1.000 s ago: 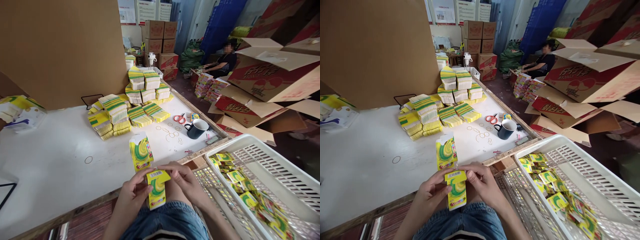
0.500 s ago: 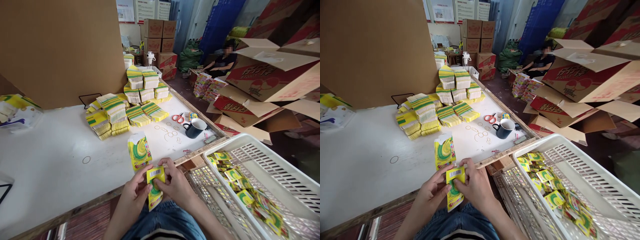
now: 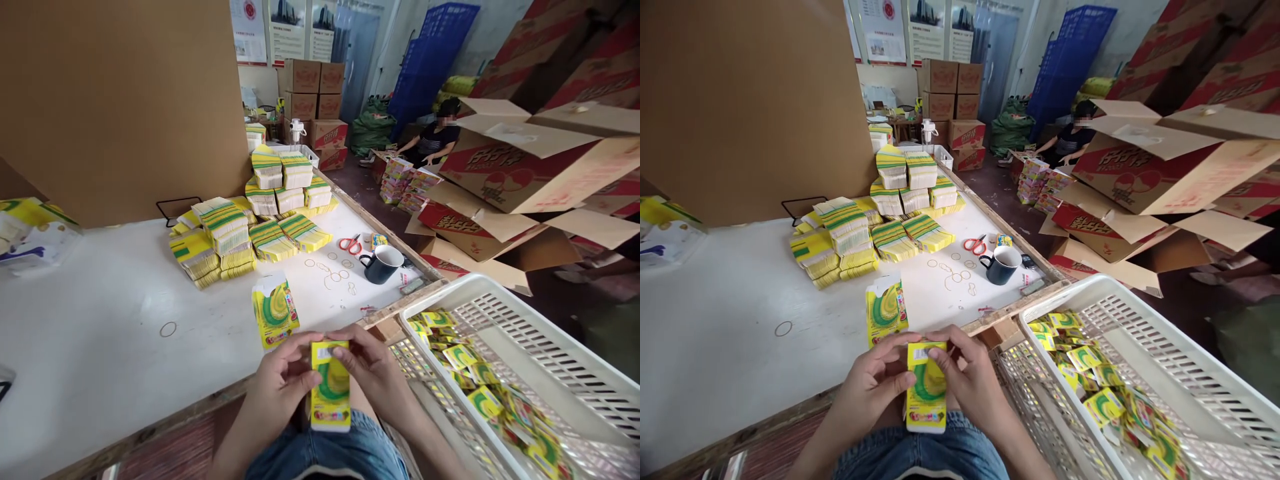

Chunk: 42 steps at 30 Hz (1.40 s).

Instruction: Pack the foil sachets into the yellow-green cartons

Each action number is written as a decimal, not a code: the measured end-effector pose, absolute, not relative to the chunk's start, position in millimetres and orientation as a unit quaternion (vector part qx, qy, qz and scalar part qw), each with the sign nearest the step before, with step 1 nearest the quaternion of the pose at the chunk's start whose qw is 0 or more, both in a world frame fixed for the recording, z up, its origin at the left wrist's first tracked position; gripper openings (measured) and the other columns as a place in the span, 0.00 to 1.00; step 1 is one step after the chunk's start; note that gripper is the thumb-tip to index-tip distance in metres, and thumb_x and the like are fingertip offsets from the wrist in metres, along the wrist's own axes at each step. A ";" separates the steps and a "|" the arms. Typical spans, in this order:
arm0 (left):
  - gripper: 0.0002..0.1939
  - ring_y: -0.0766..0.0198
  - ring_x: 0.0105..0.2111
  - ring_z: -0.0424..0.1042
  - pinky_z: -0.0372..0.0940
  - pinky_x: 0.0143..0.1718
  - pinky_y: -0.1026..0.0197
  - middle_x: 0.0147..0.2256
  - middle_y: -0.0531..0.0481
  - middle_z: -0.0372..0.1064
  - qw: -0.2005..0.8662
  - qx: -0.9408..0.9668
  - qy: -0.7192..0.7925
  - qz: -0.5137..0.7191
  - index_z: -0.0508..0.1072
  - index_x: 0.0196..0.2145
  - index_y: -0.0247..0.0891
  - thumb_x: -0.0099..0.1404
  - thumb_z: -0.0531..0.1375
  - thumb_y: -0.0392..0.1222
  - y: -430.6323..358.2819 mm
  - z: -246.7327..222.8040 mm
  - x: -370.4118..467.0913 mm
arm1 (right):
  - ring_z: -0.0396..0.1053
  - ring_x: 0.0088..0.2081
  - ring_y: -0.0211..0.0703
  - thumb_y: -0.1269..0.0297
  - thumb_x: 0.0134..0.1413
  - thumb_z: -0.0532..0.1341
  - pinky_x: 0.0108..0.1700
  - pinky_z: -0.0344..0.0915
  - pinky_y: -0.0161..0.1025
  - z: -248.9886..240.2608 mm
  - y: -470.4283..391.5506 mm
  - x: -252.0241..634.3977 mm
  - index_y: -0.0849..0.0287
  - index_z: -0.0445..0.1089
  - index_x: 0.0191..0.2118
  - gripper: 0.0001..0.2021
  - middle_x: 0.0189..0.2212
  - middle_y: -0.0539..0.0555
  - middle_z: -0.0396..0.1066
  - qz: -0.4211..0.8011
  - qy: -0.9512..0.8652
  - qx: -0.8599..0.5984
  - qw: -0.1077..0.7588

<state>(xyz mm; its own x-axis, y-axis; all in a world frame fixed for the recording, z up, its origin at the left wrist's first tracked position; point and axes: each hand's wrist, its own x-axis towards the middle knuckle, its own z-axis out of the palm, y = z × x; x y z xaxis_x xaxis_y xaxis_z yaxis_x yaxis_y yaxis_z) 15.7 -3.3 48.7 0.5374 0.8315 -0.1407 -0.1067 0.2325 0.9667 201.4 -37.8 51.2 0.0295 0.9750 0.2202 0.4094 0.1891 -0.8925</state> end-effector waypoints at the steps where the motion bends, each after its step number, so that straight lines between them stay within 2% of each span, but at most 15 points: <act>1: 0.22 0.48 0.48 0.75 0.69 0.48 0.49 0.50 0.41 0.75 0.658 0.563 0.366 0.343 0.71 0.54 0.46 0.62 0.62 0.39 -2.7 48.9 18.1 | 0.71 0.35 0.44 0.62 0.62 0.57 0.36 0.68 0.39 57.0 -43.3 210.2 0.56 0.73 0.44 0.10 0.35 0.55 0.75 0.264 -0.617 -0.579 0.463; 3: 0.25 0.47 0.58 0.65 0.58 0.59 0.44 0.56 0.42 0.69 0.510 0.655 0.418 0.369 0.69 0.57 0.48 0.62 0.61 0.40 2.3 44.3 17.6 | 0.70 0.40 0.49 0.61 0.60 0.59 0.43 0.66 0.47 71.3 -54.2 232.9 0.56 0.74 0.41 0.09 0.38 0.57 0.74 0.079 -0.587 -0.651 0.475; 5: 0.29 0.45 0.65 0.52 0.42 0.65 0.39 0.62 0.43 0.60 0.345 0.724 0.461 0.380 0.66 0.59 0.47 0.60 0.63 0.40 11.2 33.0 10.2 | 0.67 0.47 0.58 0.57 0.57 0.61 0.53 0.57 0.59 83.1 -60.0 255.1 0.56 0.75 0.42 0.11 0.44 0.61 0.71 -0.126 -0.518 -0.716 0.451; 6: 0.31 0.44 0.66 0.48 0.37 0.65 0.36 0.64 0.42 0.57 0.293 0.742 0.475 0.370 0.65 0.60 0.46 0.59 0.64 0.39 15.9 26.1 5.2 | 0.65 0.50 0.61 0.55 0.56 0.62 0.55 0.52 0.63 85.4 -59.4 262.1 0.56 0.74 0.44 0.14 0.48 0.62 0.69 -0.181 -0.494 -0.731 0.435; 7: 0.31 0.42 0.65 0.50 0.38 0.64 0.34 0.64 0.41 0.57 0.266 0.754 0.481 0.360 0.66 0.59 0.45 0.58 0.64 0.38 20.1 19.6 0.2 | 0.63 0.52 0.63 0.54 0.54 0.63 0.56 0.50 0.65 84.4 -56.0 264.6 0.57 0.73 0.46 0.16 0.50 0.63 0.68 -0.194 -0.492 -0.734 0.426; 9: 0.25 0.44 0.64 0.54 0.43 0.64 0.36 0.62 0.41 0.59 0.240 0.764 0.489 0.347 0.69 0.57 0.44 0.61 0.61 0.38 25.7 10.1 -7.7 | 0.66 0.49 0.61 0.55 0.54 0.63 0.53 0.57 0.61 72.5 -41.2 253.2 0.57 0.72 0.47 0.17 0.47 0.62 0.70 -0.104 -0.540 -0.713 0.436; 11: 0.19 0.46 0.61 0.61 0.50 0.63 0.39 0.59 0.42 0.65 0.235 0.759 0.494 0.353 0.73 0.53 0.44 0.63 0.59 0.40 26.3 7.2 -10.9 | 0.71 0.41 0.54 0.60 0.58 0.60 0.45 0.66 0.51 52.8 -19.5 223.2 0.58 0.73 0.45 0.12 0.40 0.60 0.75 0.086 -0.587 -0.676 0.436; 12: 0.18 0.46 0.60 0.63 0.53 0.62 0.40 0.57 0.42 0.67 0.239 0.752 0.497 0.361 0.75 0.51 0.44 0.63 0.59 0.41 25.0 7.5 -10.9 | 0.72 0.38 0.52 0.63 0.59 0.59 0.42 0.67 0.47 42.8 -8.3 204.6 0.59 0.73 0.46 0.12 0.39 0.60 0.76 0.163 -0.595 -0.665 0.421; 13: 0.17 0.46 0.59 0.64 0.54 0.62 0.41 0.56 0.43 0.69 0.250 0.744 0.497 0.370 0.76 0.50 0.45 0.62 0.60 0.41 22.9 8.2 -10.2 | 0.73 0.36 0.51 0.65 0.58 0.59 0.40 0.68 0.46 34.0 1.8 186.0 0.61 0.73 0.47 0.12 0.39 0.60 0.76 0.184 -0.603 -0.660 0.410; 17: 0.22 0.48 0.60 0.63 0.58 0.61 0.45 0.59 0.46 0.65 0.284 0.736 0.484 0.379 0.73 0.53 0.45 0.60 0.61 0.39 12.8 5.7 -5.0 | 0.72 0.39 0.51 0.72 0.56 0.60 0.43 0.67 0.46 16.5 22.3 135.3 0.59 0.75 0.47 0.14 0.38 0.59 0.77 0.187 -0.609 -0.664 0.391; 21: 0.23 0.47 0.61 0.61 0.59 0.60 0.42 0.60 0.38 0.62 0.213 0.776 0.492 0.331 0.69 0.57 0.34 0.64 0.53 0.36 9.1 -3.7 -2.3 | 0.69 0.43 0.53 0.73 0.56 0.59 0.49 0.64 0.49 12.5 20.6 125.3 0.57 0.74 0.51 0.17 0.40 0.59 0.75 0.147 -0.593 -0.688 0.392; 24: 0.23 0.48 0.61 0.61 0.60 0.60 0.44 0.60 0.36 0.62 0.176 0.795 0.494 0.305 0.68 0.57 0.30 0.65 0.51 0.35 10.3 -6.3 -2.3 | 0.69 0.42 0.53 0.75 0.56 0.59 0.48 0.65 0.49 7.7 19.9 123.6 0.56 0.74 0.51 0.18 0.39 0.59 0.74 0.157 -0.575 -0.688 0.414; 30: 0.23 0.49 0.61 0.60 0.61 0.59 0.46 0.60 0.35 0.61 0.151 0.808 0.491 0.287 0.69 0.56 0.29 0.67 0.49 0.36 9.7 -4.4 -2.7 | 0.71 0.41 0.50 0.75 0.55 0.58 0.45 0.67 0.45 -1.5 20.2 119.3 0.53 0.75 0.49 0.18 0.39 0.57 0.74 0.189 -0.545 -0.655 0.488; 38: 0.23 0.47 0.62 0.58 0.60 0.59 0.44 0.61 0.34 0.60 0.184 0.788 0.501 0.306 0.69 0.57 0.29 0.67 0.50 0.37 6.7 -7.5 -0.6 | 0.67 0.44 0.51 0.75 0.55 0.59 0.48 0.64 0.48 -3.2 18.6 117.5 0.51 0.75 0.48 0.17 0.40 0.57 0.71 0.189 -0.528 -0.653 0.510; 42: 0.21 0.50 0.61 0.61 0.60 0.60 0.46 0.60 0.39 0.63 0.232 0.762 0.486 0.360 0.70 0.56 0.37 0.67 0.53 0.39 3.3 -3.1 -2.8 | 0.66 0.38 0.48 0.71 0.56 0.60 0.43 0.63 0.45 5.5 15.6 118.8 0.56 0.75 0.40 0.09 0.35 0.55 0.72 0.209 -0.486 -0.653 0.543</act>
<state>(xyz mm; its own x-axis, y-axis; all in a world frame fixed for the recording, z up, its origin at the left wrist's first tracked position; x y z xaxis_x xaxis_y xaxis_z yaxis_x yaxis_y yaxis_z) -2.8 3.3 -3.1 0.2682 0.9076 0.3230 0.5730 -0.4199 0.7038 118.8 15.6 5.5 0.4406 0.8609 0.2544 0.4070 0.0610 -0.9114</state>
